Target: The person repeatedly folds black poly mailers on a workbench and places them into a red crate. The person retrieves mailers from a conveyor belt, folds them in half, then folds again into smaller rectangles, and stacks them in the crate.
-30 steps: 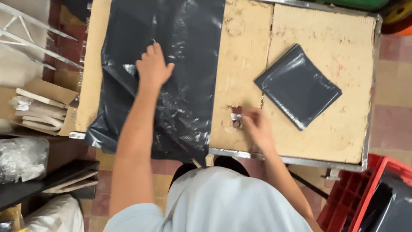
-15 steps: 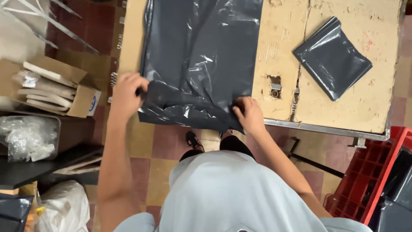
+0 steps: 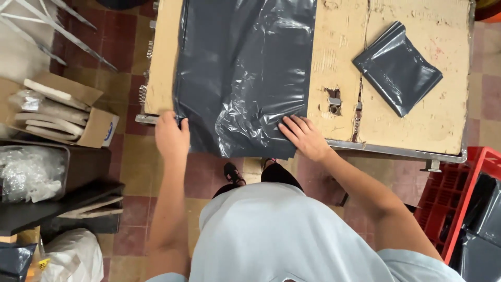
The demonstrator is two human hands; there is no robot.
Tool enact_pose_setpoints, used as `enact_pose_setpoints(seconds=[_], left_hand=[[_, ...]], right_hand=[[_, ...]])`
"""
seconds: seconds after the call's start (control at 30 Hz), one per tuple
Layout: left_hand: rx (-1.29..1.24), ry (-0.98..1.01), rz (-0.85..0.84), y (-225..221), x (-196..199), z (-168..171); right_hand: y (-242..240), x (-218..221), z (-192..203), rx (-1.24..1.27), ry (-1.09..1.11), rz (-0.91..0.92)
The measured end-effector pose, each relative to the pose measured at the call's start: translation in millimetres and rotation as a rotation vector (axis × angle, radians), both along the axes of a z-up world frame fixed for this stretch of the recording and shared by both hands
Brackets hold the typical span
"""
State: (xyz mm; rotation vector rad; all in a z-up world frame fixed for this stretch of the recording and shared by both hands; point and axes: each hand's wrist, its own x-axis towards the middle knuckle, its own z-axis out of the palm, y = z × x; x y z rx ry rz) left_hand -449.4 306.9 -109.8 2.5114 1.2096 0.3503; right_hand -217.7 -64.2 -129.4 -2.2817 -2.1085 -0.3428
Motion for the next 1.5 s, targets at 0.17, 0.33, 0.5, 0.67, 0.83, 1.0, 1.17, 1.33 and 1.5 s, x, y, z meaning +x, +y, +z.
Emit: enact_pose_setpoints(seconds=[0.17,0.33,0.5,0.67,0.83,1.0,1.17,1.33,1.5], left_hand=[[-0.046,-0.009,-0.144,18.5,-10.2,9.7],[0.611,0.01,-0.557,46.1,-12.2,39.9],[0.275,0.319,-0.909,64.1,22.0,42.3],[0.234,0.317,-0.833,73.7,47.8,2.7],[0.219,0.24,-0.699,65.2,44.4,0.1],[-0.303,-0.069,-0.598,36.0,2.9,45.0],[-0.672,-0.157,-0.662,18.1,10.1,143.2],[-0.709,-0.261,-0.71,90.9,108.6,126.3],[-0.934,-0.369,-0.233,170.1,289.1,99.5]], right_hand=[[43.1,10.2,57.4,-0.063,0.113,0.097],[56.7,46.5,32.3,0.028,0.509,0.015],[76.6,89.1,8.9,0.322,1.277,-0.447],[79.9,70.7,9.0,0.424,1.393,-0.639],[46.9,57.0,-6.3,0.482,1.37,-0.612],[-45.3,4.4,56.7,0.362,1.186,-0.496],[-36.3,3.1,170.6,0.308,1.424,-0.528],[7.0,161.9,145.5,0.551,1.349,-0.101],[141.6,359.1,104.7,0.666,1.401,-0.6]])
